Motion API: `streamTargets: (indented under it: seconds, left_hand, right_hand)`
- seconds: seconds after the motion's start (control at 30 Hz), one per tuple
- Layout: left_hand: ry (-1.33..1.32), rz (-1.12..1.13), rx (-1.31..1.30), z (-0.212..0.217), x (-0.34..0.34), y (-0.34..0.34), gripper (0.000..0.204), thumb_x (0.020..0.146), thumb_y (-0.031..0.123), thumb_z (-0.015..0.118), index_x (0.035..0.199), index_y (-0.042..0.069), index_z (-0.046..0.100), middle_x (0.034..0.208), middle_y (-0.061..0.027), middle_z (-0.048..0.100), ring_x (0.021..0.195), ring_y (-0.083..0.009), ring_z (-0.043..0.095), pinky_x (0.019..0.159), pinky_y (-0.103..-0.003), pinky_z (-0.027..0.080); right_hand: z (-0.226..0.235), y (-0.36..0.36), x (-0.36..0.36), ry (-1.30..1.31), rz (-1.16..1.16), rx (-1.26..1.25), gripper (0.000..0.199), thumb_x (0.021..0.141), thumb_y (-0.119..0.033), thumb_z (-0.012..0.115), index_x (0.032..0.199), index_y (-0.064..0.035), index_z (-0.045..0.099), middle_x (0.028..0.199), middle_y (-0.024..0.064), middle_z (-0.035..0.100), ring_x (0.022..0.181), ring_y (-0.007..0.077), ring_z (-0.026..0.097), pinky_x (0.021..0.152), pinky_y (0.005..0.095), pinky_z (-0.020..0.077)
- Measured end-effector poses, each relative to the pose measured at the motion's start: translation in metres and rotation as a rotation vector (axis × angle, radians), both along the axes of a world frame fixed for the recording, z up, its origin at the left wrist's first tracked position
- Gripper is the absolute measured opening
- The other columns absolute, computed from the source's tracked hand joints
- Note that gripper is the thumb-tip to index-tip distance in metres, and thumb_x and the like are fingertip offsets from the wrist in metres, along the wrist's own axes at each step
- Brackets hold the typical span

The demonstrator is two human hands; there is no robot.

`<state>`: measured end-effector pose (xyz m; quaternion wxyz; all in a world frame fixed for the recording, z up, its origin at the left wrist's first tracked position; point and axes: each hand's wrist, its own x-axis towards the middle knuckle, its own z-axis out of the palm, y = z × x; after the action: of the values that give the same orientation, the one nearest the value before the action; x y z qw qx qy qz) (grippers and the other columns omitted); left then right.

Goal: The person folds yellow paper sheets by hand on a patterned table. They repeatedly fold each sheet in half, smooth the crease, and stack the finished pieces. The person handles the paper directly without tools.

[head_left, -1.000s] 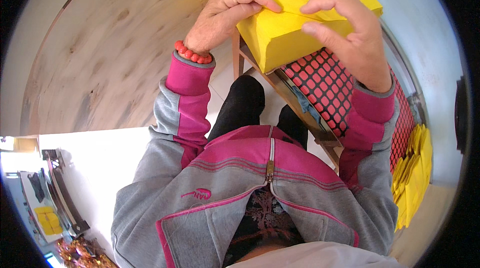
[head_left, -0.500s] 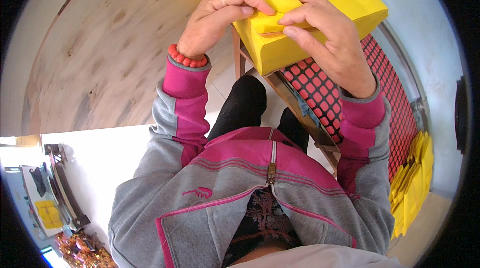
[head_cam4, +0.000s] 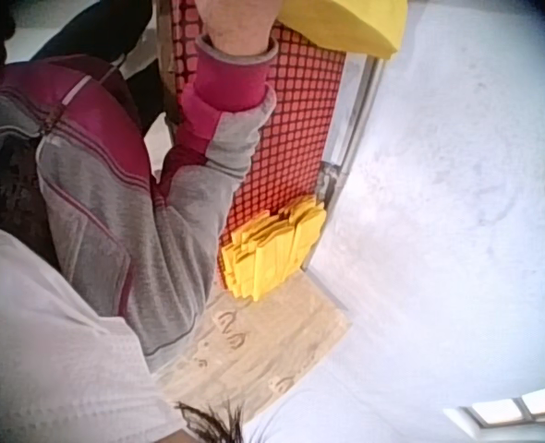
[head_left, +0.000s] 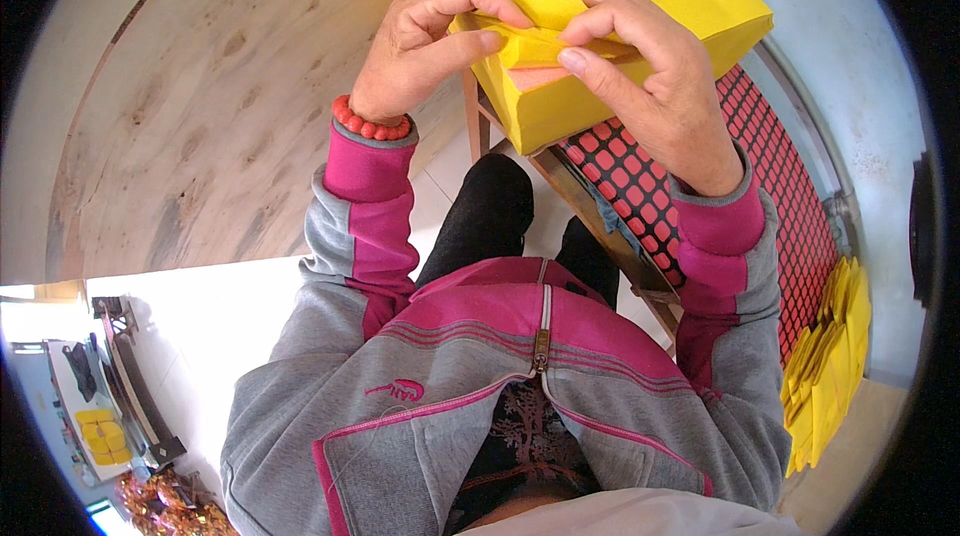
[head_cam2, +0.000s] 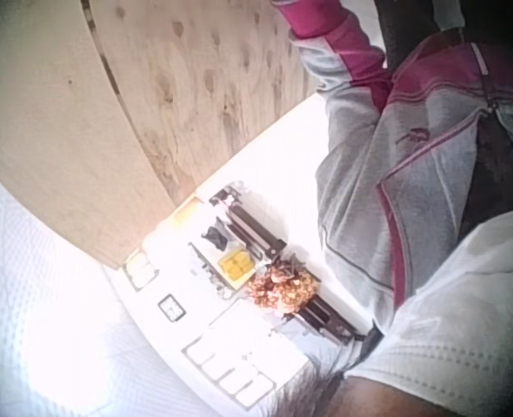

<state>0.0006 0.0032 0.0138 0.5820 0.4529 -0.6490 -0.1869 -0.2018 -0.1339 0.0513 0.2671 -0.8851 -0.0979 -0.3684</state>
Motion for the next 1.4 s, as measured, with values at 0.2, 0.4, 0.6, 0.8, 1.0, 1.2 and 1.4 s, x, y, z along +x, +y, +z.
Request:
streamTargets:
  seconds: [0.2, 0.4, 0.6, 0.8, 1.0, 1.2, 1.4]
  left_hand:
    - [0.181, 0.084, -0.103, -0.007, -0.013, -0.01, 0.01, 0.093, 0.005, 0.066, 0.102, 0.001, 0.067, 0.095, -0.0005, 0.067, 0.091, -0.0083, 0.061, 0.083, -0.022, 0.048]
    - [0.307, 0.168, -0.13, -0.013, -0.012, -0.014, 0.008, 0.096, 0.002, 0.063, 0.103, 0.002, 0.06, 0.097, -0.0036, 0.069, 0.09, -0.0088, 0.064, 0.083, -0.022, 0.049]
    - [0.25, 0.069, -0.188, -0.015, -0.007, -0.015, 0.006, 0.098, 0.004, 0.06, 0.103, 0.002, 0.063, 0.1, -0.0031, 0.068, 0.092, -0.0083, 0.062, 0.083, -0.022, 0.049]
    - [0.02, 0.034, -0.091, -0.003, -0.002, -0.004, 0.019, 0.091, 0.003, 0.054, 0.105, -0.001, 0.067, 0.105, -0.0063, 0.067, 0.104, -0.0159, 0.06, 0.097, -0.03, 0.043]
    - [0.001, -0.016, -0.065, -0.004, 0.004, -0.003, 0.025, 0.083, 0.007, 0.056, 0.104, -0.001, 0.067, 0.107, -0.0086, 0.067, 0.111, -0.0207, 0.058, 0.11, -0.038, 0.036]
    - [-0.094, -0.001, -0.11, -0.005, 0.008, -0.006, 0.022, 0.082, 0.004, 0.063, 0.104, 0.0, 0.067, 0.107, -0.0074, 0.067, 0.107, -0.0193, 0.06, 0.114, -0.04, 0.033]
    - [-0.04, 0.049, -0.153, -0.009, 0.003, -0.008, 0.013, 0.085, 0.002, 0.068, 0.098, 0.003, 0.07, 0.097, -0.0029, 0.07, 0.099, -0.0147, 0.063, 0.101, -0.032, 0.043]
  right_hand:
    - [0.001, -0.001, -0.003, 0.011, -0.041, 0.093, 0.018, 0.084, -0.006, 0.072, 0.093, -0.0003, 0.058, 0.113, 0.0197, 0.064, 0.112, 0.0299, 0.063, 0.094, 0.0339, 0.047]
    - [0.0, -0.007, 0.0, -0.03, -0.022, -0.034, 0.014, 0.087, -0.004, 0.069, 0.095, -0.0004, 0.059, 0.128, 0.0186, 0.062, 0.111, 0.0247, 0.062, 0.095, 0.0307, 0.0464]
    - [-0.002, -0.005, 0.001, -0.019, -0.013, -0.11, 0.014, 0.087, -0.007, 0.067, 0.097, 0.0006, 0.062, 0.112, 0.0218, 0.063, 0.111, 0.0363, 0.062, 0.092, 0.0375, 0.0474]
    - [-0.002, -0.001, 0.002, -0.027, -0.011, -0.044, 0.012, 0.087, -0.006, 0.067, 0.096, 0.0008, 0.062, 0.107, 0.0215, 0.064, 0.109, 0.0369, 0.062, 0.092, 0.0379, 0.0473]
    - [-0.002, 0.001, 0.002, -0.028, -0.019, -0.014, 0.012, 0.087, -0.006, 0.067, 0.095, 0.001, 0.062, 0.105, 0.0208, 0.064, 0.109, 0.0365, 0.062, 0.092, 0.0375, 0.0473]
    - [-0.002, 0.0, 0.003, -0.022, -0.023, -0.008, 0.012, 0.086, -0.006, 0.068, 0.094, 0.0013, 0.061, 0.1, 0.0193, 0.063, 0.11, 0.0366, 0.063, 0.092, 0.0379, 0.0473]
    - [-0.002, 0.002, 0.002, -0.004, -0.036, 0.044, 0.014, 0.086, -0.006, 0.069, 0.093, 0.0015, 0.061, 0.097, 0.0181, 0.063, 0.112, 0.0364, 0.063, 0.092, 0.0385, 0.0475]
